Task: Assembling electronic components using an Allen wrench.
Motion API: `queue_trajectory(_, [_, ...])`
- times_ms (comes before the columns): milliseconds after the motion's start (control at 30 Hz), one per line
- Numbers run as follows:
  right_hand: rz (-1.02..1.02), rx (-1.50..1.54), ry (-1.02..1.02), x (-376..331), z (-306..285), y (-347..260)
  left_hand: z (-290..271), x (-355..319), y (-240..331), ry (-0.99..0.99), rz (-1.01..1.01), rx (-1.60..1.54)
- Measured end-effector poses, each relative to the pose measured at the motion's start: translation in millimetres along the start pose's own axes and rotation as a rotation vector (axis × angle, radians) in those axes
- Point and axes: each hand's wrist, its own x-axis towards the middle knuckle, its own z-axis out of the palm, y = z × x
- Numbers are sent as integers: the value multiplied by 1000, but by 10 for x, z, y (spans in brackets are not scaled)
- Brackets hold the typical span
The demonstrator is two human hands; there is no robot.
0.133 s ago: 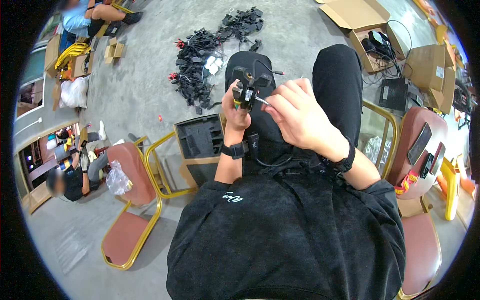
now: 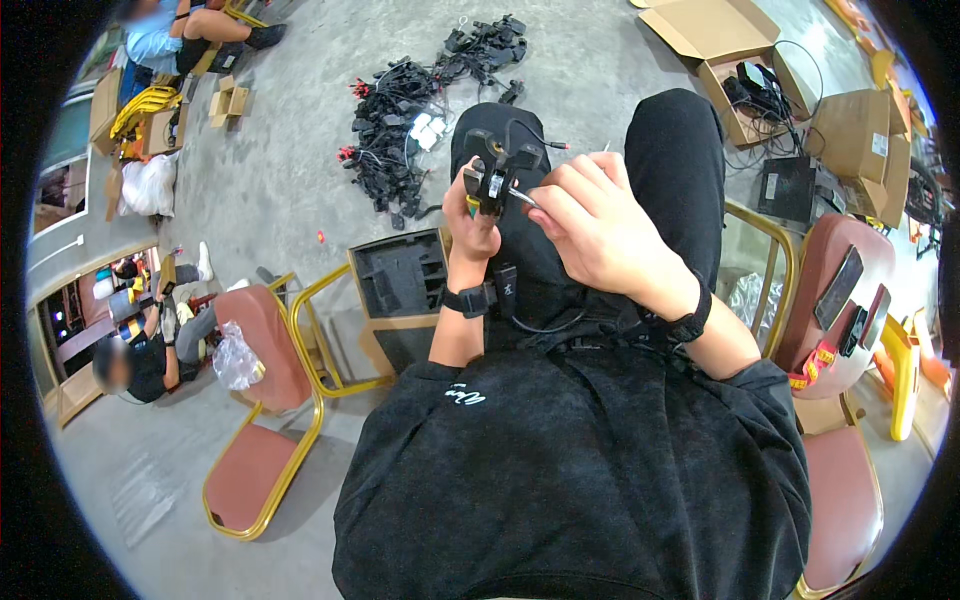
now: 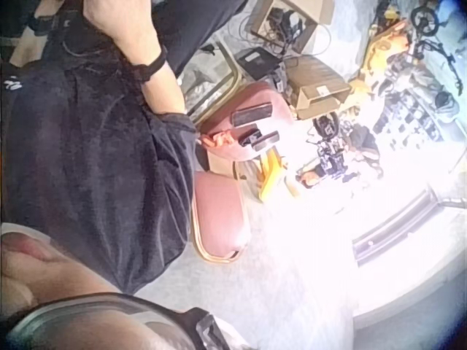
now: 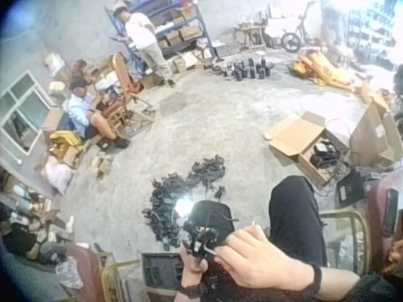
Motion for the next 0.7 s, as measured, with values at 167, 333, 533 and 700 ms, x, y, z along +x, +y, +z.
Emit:
queue_trajectory(167, [3,-20,30,30,-22,29,-8,-20,-104,37,87,112])
queue_trajectory(333, [-76,-147,31,16,-57,80,-21,-24,-119,-27,-1,-2])
queue_trajectory(533, [-15,166,-1,38,38,108,-13,-59,-165,11,-7,-6])
queue_trajectory(700, [599,1036,-248,-70,98,-16,-14,-66,-217,23,20,36])
